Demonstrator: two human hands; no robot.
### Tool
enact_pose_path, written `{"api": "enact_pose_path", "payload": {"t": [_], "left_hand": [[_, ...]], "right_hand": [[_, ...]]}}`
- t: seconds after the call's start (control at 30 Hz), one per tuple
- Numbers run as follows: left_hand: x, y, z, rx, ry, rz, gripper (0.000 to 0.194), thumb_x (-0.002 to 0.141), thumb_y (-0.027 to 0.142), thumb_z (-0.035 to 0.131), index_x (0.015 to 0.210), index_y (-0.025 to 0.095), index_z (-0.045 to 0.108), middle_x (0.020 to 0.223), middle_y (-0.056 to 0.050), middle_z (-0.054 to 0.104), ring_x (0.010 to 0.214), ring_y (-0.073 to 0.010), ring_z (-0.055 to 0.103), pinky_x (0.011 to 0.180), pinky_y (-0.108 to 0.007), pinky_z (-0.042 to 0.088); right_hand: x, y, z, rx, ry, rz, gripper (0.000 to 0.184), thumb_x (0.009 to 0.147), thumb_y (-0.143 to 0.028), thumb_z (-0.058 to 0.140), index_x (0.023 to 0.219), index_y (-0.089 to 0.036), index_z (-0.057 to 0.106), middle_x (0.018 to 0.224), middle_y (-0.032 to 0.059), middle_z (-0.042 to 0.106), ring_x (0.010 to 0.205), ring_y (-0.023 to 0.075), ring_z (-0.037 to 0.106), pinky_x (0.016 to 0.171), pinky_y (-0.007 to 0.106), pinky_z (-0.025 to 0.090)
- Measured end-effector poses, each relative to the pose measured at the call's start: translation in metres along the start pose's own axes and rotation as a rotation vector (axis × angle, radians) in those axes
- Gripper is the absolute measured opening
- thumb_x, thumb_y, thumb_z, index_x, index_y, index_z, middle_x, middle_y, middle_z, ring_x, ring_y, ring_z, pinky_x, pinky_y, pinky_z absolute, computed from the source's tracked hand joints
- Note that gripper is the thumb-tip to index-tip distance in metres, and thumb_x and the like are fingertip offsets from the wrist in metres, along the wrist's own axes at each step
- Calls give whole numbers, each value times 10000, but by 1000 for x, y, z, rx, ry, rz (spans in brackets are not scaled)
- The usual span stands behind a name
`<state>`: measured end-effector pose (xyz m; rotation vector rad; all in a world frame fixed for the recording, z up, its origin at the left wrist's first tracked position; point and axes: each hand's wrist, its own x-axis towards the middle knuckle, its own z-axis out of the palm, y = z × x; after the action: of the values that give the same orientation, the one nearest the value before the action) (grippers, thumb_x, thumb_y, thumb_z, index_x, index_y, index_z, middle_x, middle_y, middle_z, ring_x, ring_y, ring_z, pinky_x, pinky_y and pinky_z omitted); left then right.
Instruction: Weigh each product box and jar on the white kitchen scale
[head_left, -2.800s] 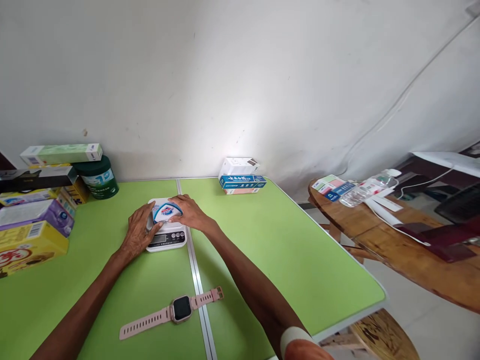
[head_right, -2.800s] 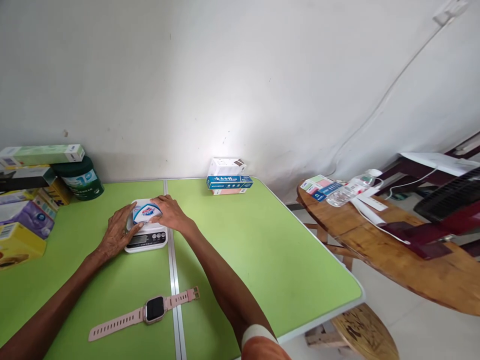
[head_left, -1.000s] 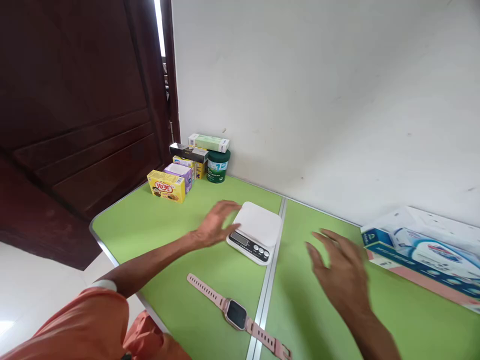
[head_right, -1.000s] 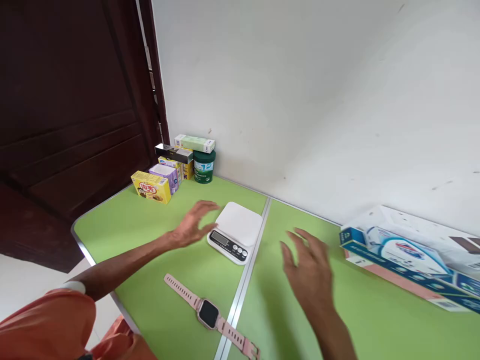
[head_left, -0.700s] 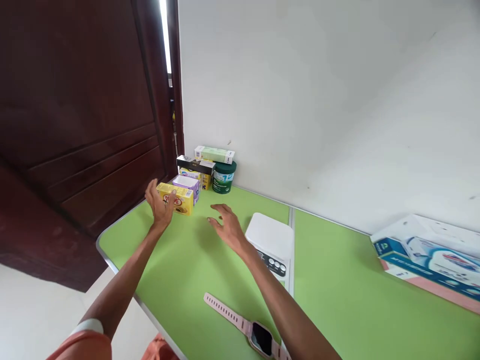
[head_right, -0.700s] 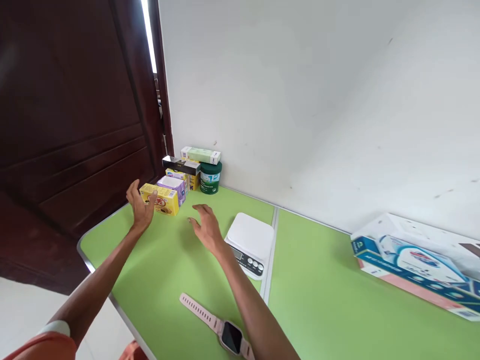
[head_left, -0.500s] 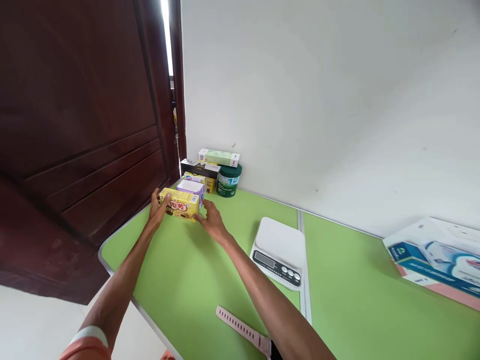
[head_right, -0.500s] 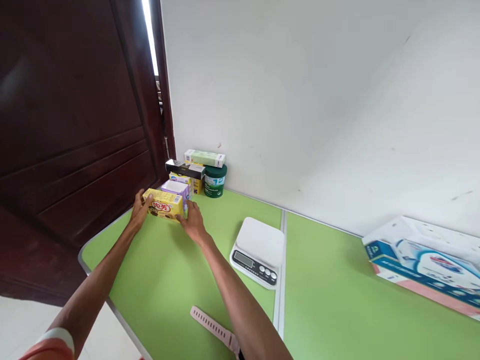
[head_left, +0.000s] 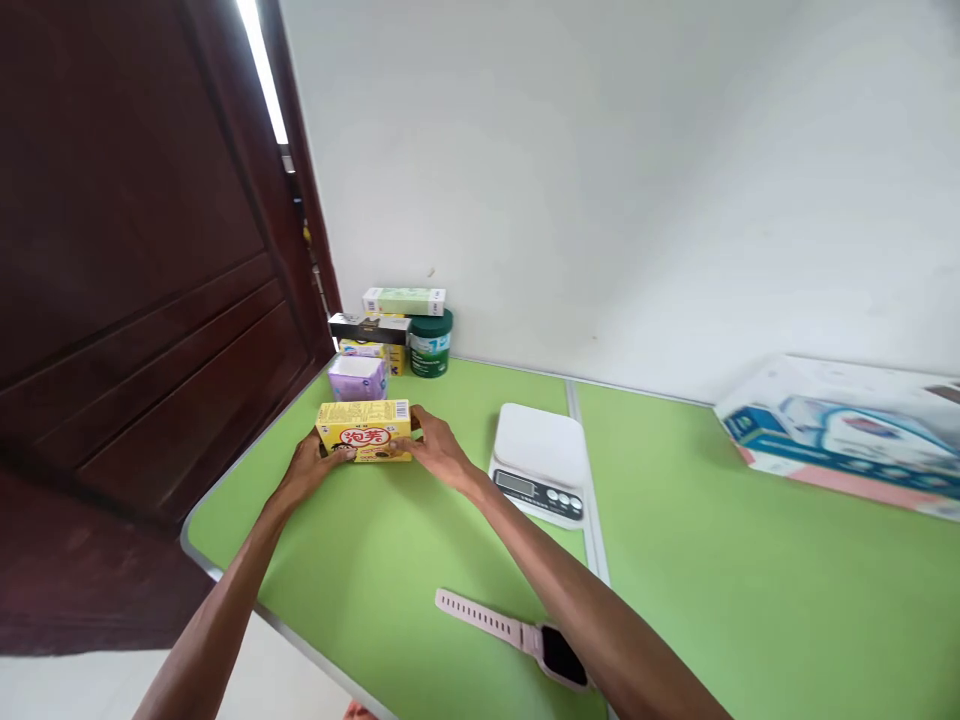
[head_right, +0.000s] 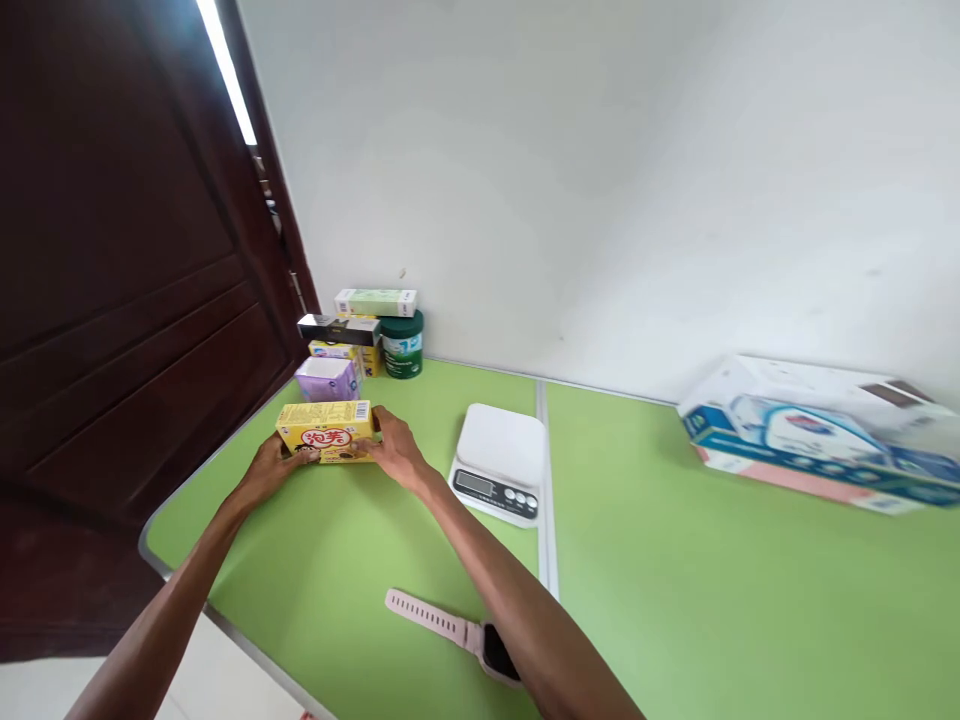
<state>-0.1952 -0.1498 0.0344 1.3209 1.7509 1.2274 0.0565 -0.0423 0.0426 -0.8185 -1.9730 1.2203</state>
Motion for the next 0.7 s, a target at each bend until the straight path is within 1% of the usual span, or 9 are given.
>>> {"api": "enact_pose_path", "payload": {"t": [0.07,0.13,0.27,0.37,0.43,0.47,0.53,0.6,0.7], "left_hand": [[0,22,18,36,-21,61,721,704,590,908,1263,167,741,1292,-155,817,1189,-369,777,1085,-525,602],[9,47,47,46,-55,138,680,740,568,886,1274,175,736,1312,-142,812,1191,-357,771,1076,-509,603],[33,89,130,-34,-169,276,648,765,516,870,1305,193,713,1351,-123,797,1201,-330,759,1061,-483,601],[45,101,191,-107,-251,302,642,754,448,867,1316,188,696,1333,-129,800,1178,-319,763,1042,-479,603],[48,102,221,-136,-301,307,616,760,401,849,1316,185,694,1324,-132,802,1179,-315,761,1054,-482,595],[49,102,231,-142,-321,312,598,769,390,839,1313,186,697,1324,-132,802,1189,-316,757,1069,-486,587],[50,100,243,-140,-343,322,574,794,403,829,1314,196,704,1336,-132,796,1221,-322,743,1104,-502,568],[50,97,246,-118,-350,328,595,815,449,834,1344,212,701,1365,-131,783,1258,-334,725,1136,-524,548],[50,86,245,-106,-334,347,715,837,576,836,1434,226,660,1458,-143,731,1360,-358,672,1202,-549,499]], "right_hand": [[-20,-9,-30,30,36,-20,418,890,-439,814,1225,-214,704,1236,106,801,1101,278,746,866,391,646],[-39,-17,-65,42,124,-22,466,890,-450,807,1284,-222,705,1272,104,798,1137,279,752,872,389,656],[-80,-18,-135,-16,364,38,541,862,-448,812,1346,-228,709,1303,110,800,1170,298,765,907,424,669],[-108,-4,-172,-77,497,94,577,851,-458,796,1370,-226,705,1365,128,781,1229,332,750,929,466,670],[-122,8,-187,-103,552,133,611,840,-461,790,1394,-224,690,1368,131,782,1238,346,747,941,492,668],[-127,15,-192,-105,571,150,626,835,-465,789,1402,-223,683,1361,130,785,1233,349,750,948,503,667],[-134,25,-197,-85,590,175,646,830,-493,791,1408,-227,677,1350,128,788,1221,354,757,960,526,666],[-139,34,-197,-39,595,182,678,831,-541,802,1423,-238,669,1354,128,785,1210,358,765,966,544,668],[-144,49,-190,21,630,186,795,837,-638,815,1507,-256,623,1420,139,755,1264,371,744,1027,567,649]]}}
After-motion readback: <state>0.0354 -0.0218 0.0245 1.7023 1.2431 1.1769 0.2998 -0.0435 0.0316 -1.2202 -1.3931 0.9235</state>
